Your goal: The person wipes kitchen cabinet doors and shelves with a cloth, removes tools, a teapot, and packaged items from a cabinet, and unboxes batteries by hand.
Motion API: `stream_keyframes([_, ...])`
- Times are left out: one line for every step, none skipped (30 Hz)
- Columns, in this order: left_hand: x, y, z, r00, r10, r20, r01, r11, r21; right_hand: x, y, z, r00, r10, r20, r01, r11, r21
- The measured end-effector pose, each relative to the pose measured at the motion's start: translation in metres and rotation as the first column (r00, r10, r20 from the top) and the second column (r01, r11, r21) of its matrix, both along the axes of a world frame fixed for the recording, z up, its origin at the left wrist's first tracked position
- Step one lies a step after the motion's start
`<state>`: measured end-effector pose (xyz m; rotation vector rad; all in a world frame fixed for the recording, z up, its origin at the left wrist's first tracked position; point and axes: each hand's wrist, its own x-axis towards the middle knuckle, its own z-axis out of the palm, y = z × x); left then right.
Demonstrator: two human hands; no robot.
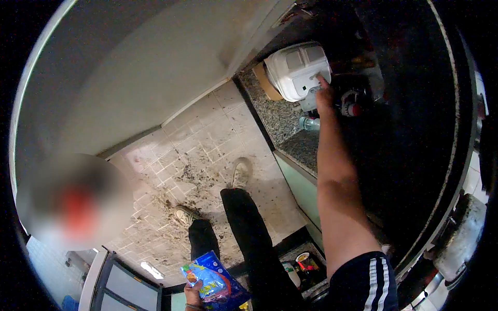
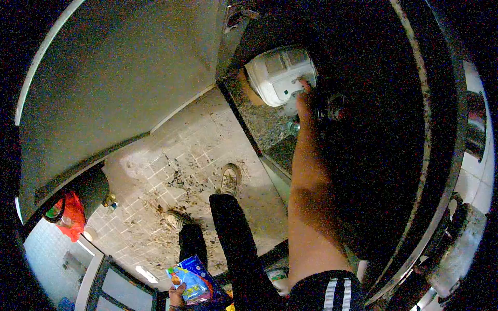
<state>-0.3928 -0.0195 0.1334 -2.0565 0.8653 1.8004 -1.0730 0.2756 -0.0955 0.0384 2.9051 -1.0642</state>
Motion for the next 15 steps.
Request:
stream_keyframes([-0.006, 0.0, 0.002, 1.0, 0.0, 0.0, 0.0, 1.0, -0.002, -0.001, 0.002, 0.0, 1.0, 0.0, 0.0, 0.0, 1.0, -0.002])
stream_keyframes([-0.009, 0.0, 0.003, 1.0, 0.011, 0.006, -0.011, 1.0, 0.013, -0.001, 0.003, -0.002, 1.0, 0.009, -0.007, -0.009, 1.0, 0.021])
stream_keyframes([-0.01, -0.001, 0.004, 1.0, 0.021, 0.013, -0.021, 0.999, 0.029, 0.0, 0.004, -0.003, 1.0, 0.018, -0.012, -0.018, 0.999, 0.043])
stream_keyframes([-0.004, -0.001, 0.001, 1.0, 0.02, 0.015, -0.021, 0.999, 0.028, 0.001, 0.003, -0.006, 1.0, 0.018, -0.011, -0.017, 0.999, 0.042])
stream_keyframes([0.008, -0.001, -0.005, 0.998, -0.066, -0.004, 0.066, 0.998, -0.02, 0.002, 0.002, -0.007, 1.0, 0.013, -0.015, -0.012, 0.999, 0.049])
stream_keyframes([0.011, -0.001, -0.007, 0.988, -0.152, -0.02, 0.15, 0.986, -0.071, 0.003, 0.001, -0.005, 0.999, -0.028, -0.031, 0.03, 0.999, 0.041])
stream_keyframes([0.014, -0.001, -0.009, 0.988, -0.152, -0.02, 0.15, 0.986, -0.073, 0.003, 0.001, -0.003, 0.995, -0.087, -0.057, 0.089, 0.996, 0.025])
stream_keyframes([0.017, -0.001, -0.009, 0.992, -0.122, 0.012, 0.122, 0.992, -0.033, 0.002, 0.002, 0.0, 0.98, -0.176, -0.093, 0.176, 0.984, -0.01])
stream_keyframes([0.018, -0.001, -0.008, 0.995, -0.092, 0.044, 0.092, 0.996, 0.008, -0.004, 0.005, 0.004, 0.949, -0.287, -0.128, 0.28, 0.957, -0.069])
stream_keyframes([0.018, -0.001, -0.009, 0.995, -0.092, 0.044, 0.092, 0.996, 0.006, -0.013, 0.008, 0.004, 0.906, -0.393, -0.159, 0.374, 0.917, -0.135])
stream_keyframes([0.018, 0.0, -0.009, 0.997, -0.082, 0.008, 0.082, 0.997, -0.013, -0.023, 0.009, 0.003, 0.855, -0.485, -0.183, 0.451, 0.871, -0.197])
stream_keyframes([0.019, 0.001, -0.009, 0.997, -0.072, -0.029, 0.071, 0.997, -0.032, -0.036, 0.01, -0.003, 0.823, -0.535, -0.192, 0.493, 0.84, -0.226])
stream_keyframes([0.006, 0.002, -0.003, 0.997, -0.069, -0.028, 0.068, 0.997, -0.031, -0.046, 0.003, -0.006, 0.826, -0.528, -0.197, 0.494, 0.847, -0.198])
stream_keyframes([-0.008, 0.001, 0.003, 1.0, -0.017, -0.006, 0.017, 1.0, -0.02, -0.051, -0.005, -0.012, 0.859, -0.467, -0.21, 0.451, 0.884, -0.12])
stream_keyframes([-0.017, 0.0, 0.007, 0.999, 0.035, 0.017, -0.035, 0.999, -0.008, -0.038, -0.024, -0.005, 0.917, -0.334, -0.221, 0.35, 0.936, 0.037])
